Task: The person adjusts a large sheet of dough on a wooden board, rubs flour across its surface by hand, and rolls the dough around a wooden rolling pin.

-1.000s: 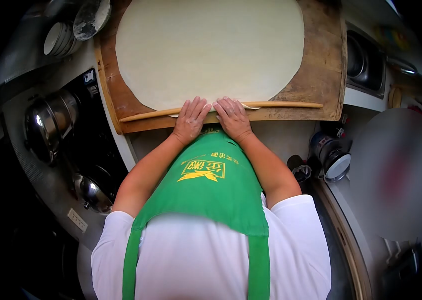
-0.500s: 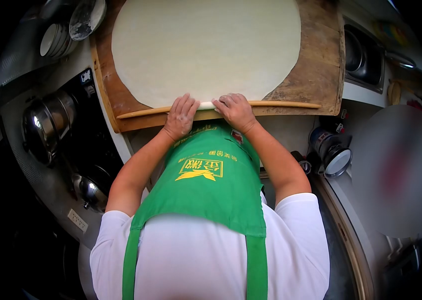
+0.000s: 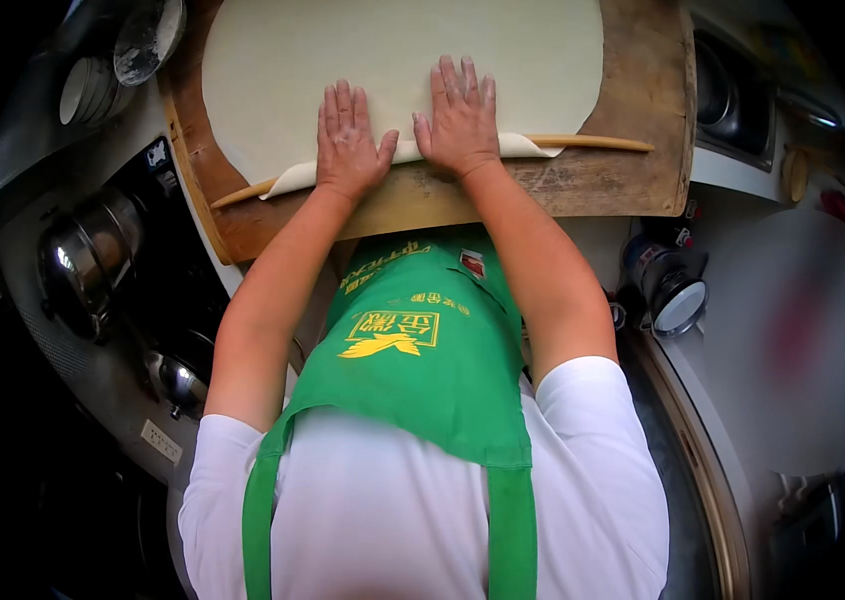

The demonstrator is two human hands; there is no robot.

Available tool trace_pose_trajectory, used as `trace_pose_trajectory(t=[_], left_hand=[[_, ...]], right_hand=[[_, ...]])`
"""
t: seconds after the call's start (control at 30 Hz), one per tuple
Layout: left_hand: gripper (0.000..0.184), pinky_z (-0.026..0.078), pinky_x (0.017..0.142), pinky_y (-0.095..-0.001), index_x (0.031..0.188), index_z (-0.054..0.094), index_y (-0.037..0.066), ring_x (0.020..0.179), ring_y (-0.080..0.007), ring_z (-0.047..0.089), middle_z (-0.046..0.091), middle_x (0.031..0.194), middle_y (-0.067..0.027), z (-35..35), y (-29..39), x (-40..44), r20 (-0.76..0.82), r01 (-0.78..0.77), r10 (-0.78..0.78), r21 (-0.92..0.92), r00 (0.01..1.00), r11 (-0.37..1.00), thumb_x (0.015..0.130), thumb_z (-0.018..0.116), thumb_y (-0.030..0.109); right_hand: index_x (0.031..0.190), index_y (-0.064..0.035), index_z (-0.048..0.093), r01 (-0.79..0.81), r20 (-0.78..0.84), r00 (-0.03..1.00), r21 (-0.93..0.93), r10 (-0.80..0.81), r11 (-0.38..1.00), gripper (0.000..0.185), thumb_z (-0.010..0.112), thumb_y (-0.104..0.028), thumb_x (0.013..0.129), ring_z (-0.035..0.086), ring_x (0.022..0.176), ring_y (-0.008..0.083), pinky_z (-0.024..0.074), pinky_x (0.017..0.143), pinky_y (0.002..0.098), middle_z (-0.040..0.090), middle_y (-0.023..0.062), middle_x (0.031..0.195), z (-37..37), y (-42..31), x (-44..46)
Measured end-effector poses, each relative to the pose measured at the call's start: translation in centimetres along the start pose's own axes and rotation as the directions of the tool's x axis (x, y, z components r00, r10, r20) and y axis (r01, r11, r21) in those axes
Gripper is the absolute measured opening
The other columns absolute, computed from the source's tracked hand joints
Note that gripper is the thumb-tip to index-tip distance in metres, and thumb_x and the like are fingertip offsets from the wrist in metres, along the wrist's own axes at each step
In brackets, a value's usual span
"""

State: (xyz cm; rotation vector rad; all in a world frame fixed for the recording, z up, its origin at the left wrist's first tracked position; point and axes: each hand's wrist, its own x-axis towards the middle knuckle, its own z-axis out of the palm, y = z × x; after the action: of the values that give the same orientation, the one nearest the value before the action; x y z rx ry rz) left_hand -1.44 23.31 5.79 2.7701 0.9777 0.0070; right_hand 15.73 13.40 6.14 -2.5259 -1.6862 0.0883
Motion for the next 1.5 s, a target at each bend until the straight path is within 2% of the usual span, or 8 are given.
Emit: trace_pose_trajectory(t=[0.27,0.6,0.83,1.03,1.17,1.23,1.37,1.5], left_hand=[[0.089,0.011,0.130,-0.0518,0.158,0.031,-0.012,0.159,-0.0461,0.015,0.021,0.168,-0.0332,0.2,-0.9,-4.7,0.121,-0.064,0.072,-0.066,0.990,0.996,0.098,0.054,0.049],[0.097,0.007,0.130,-0.0534,0.157,0.029,-0.013,0.159,-0.0480,0.010,0.018,0.168,-0.0346,0.4,-4.9,-5.3,0.109,0.127,-0.132,0.051,0.985,0.991,0.094,0.054,0.056],[0.095,0.005,0.130,-0.0548,0.158,0.027,-0.013,0.159,-0.0493,0.007,0.016,0.169,-0.0345,-0.6,-8.3,0.4,-0.096,0.230,-0.232,-0.030,0.968,0.973,0.097,0.053,0.054],[0.097,0.006,0.129,-0.0548,0.161,0.025,-0.009,0.160,-0.0480,0.006,0.013,0.171,-0.0314,-0.1,-7.0,-4.8,0.042,0.244,-0.246,0.047,0.968,0.969,0.093,0.056,0.052],[0.081,0.009,0.129,-0.0567,0.159,0.034,-0.003,0.158,-0.0487,0.012,0.022,0.169,-0.0301,-1.1,-9.2,2.0,-0.204,0.269,-0.267,-0.023,0.942,0.963,0.097,0.056,0.043],[0.074,0.013,0.128,-0.0572,0.155,0.041,-0.002,0.157,-0.0483,0.017,0.028,0.167,-0.0279,-2.3,-8.7,3.2,-0.308,0.255,-0.246,-0.010,0.919,0.967,0.096,0.060,0.038],[0.059,0.020,0.128,-0.0552,0.142,0.054,0.002,0.155,-0.0437,0.028,0.036,0.165,-0.0220,-2.6,-4.4,-2.2,-0.160,-0.328,0.319,-0.031,0.934,0.944,0.092,0.069,0.031],[0.053,0.021,0.129,-0.0552,0.134,0.058,0.005,0.155,-0.0419,0.030,0.038,0.164,-0.0207,0.9,-3.8,-5.5,-0.042,-0.309,0.308,-0.026,0.950,0.951,0.089,0.072,0.029]], right_hand=[[0.160,-0.0024,0.036,0.004,0.113,0.994,0.082,-0.014,0.997,0.084,0.053,-0.054,0.097,0.019,0.159,0.0396,0.0127,0.127,0.0628,0.028,0.0163,0.171,1.5,1.5,-5.4],[0.161,-0.0044,0.035,-0.171,0.103,0.981,0.054,0.165,0.984,0.086,0.053,-0.055,0.095,0.019,0.158,0.0435,0.0109,0.125,0.0656,0.025,0.0203,0.171,1.6,3.6,-6.3],[0.163,-0.0059,0.033,-0.293,-0.046,0.954,0.087,0.298,0.952,0.083,0.049,-0.054,0.098,0.013,0.159,0.0456,0.0078,0.128,0.0589,0.022,0.0216,0.172,1.6,5.9,1.1],[0.164,-0.0058,0.031,-0.356,0.154,0.925,0.035,0.347,0.934,0.084,0.049,-0.055,0.099,0.012,0.159,0.0461,0.0069,0.127,0.0615,0.018,0.0233,0.173,0.1,4.7,-5.3],[0.163,-0.0054,0.033,-0.412,-0.009,0.911,-0.001,0.411,0.911,0.081,0.050,-0.054,0.100,0.015,0.159,0.0451,0.0105,0.127,0.0622,0.023,0.0227,0.171,1.3,6.0,0.3],[0.160,-0.0041,0.036,-0.341,-0.109,0.929,0.120,0.353,0.933,0.076,0.052,-0.050,0.102,0.019,0.157,0.0448,0.0149,0.125,0.0627,0.028,0.0230,0.169,0.3,6.5,2.8],[0.145,-0.0103,0.054,0.055,-0.182,0.983,0.338,0.008,0.940,0.063,0.071,-0.042,0.093,0.039,0.148,0.0401,0.0284,0.121,0.0590,0.048,0.0160,0.154,-4.2,2.1,-2.6],[0.127,-0.0159,0.067,0.198,-0.156,0.976,0.328,-0.153,0.924,0.052,0.083,-0.028,0.079,0.057,0.123,0.0320,0.0438,0.105,0.0502,0.061,0.0084,0.122,-1.3,3.0,-7.5]])
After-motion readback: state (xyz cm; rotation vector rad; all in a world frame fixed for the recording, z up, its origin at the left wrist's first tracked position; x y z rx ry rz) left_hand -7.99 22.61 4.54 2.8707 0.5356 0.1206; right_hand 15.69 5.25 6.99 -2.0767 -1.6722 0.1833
